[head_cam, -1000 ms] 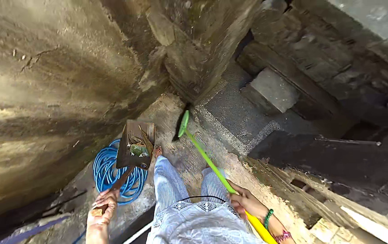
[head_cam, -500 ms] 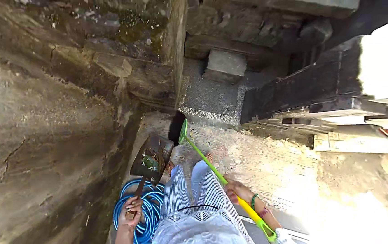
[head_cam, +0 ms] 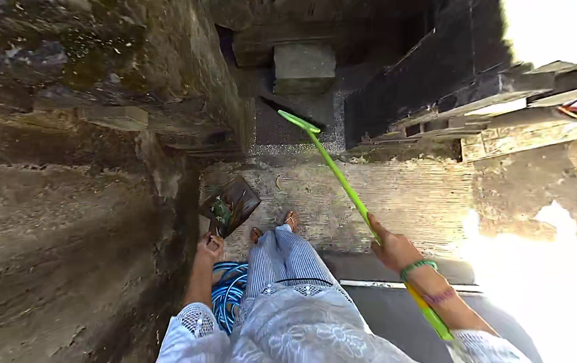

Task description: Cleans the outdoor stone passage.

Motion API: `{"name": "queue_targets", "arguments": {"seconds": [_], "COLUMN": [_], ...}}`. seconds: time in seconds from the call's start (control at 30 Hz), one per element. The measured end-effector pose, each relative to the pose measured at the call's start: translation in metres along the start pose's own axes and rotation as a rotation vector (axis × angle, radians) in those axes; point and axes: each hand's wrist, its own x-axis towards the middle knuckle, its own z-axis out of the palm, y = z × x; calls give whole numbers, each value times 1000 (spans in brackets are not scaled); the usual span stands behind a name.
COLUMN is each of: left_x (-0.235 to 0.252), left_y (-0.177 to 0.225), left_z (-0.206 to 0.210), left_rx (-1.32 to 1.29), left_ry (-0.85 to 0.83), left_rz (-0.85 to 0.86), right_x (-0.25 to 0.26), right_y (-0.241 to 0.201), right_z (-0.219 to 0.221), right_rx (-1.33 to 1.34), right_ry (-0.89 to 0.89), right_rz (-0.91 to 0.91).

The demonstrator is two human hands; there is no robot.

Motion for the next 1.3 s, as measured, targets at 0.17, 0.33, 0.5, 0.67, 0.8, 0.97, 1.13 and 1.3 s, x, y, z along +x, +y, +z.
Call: {"name": "queue_targets", "arguments": {"seconds": [0.17,0.33,0.5,0.67,0.8,0.97,1.13,1.3], "left_x": [13,19,10,7,22,41,48,49], "left_y": [-1,10,39,75,64,41,23,23], "left_z": [53,89,101,95,101,121,138,140], "left_rx": [164,344,439,506,640,657,576,570], "left_ry": [44,37,53,27,42,10,1,-5], "left_rz": [33,67,57,47,108,137,138,136], "right_x": [73,7,-100,-137,-94,-50,-80,-158], "right_y": [-15,-24,-23,-51,-79,-143,-158,-151], "right_z": [67,144,192,224,246,279,298,267], "right_rx": [49,301,706,767,738,874,1082,864], "right_ry": [-144,-266,-176,-25,-21,-206,-319,-175], "right_rz": [89,50,116,288,377,301,132,126]}}
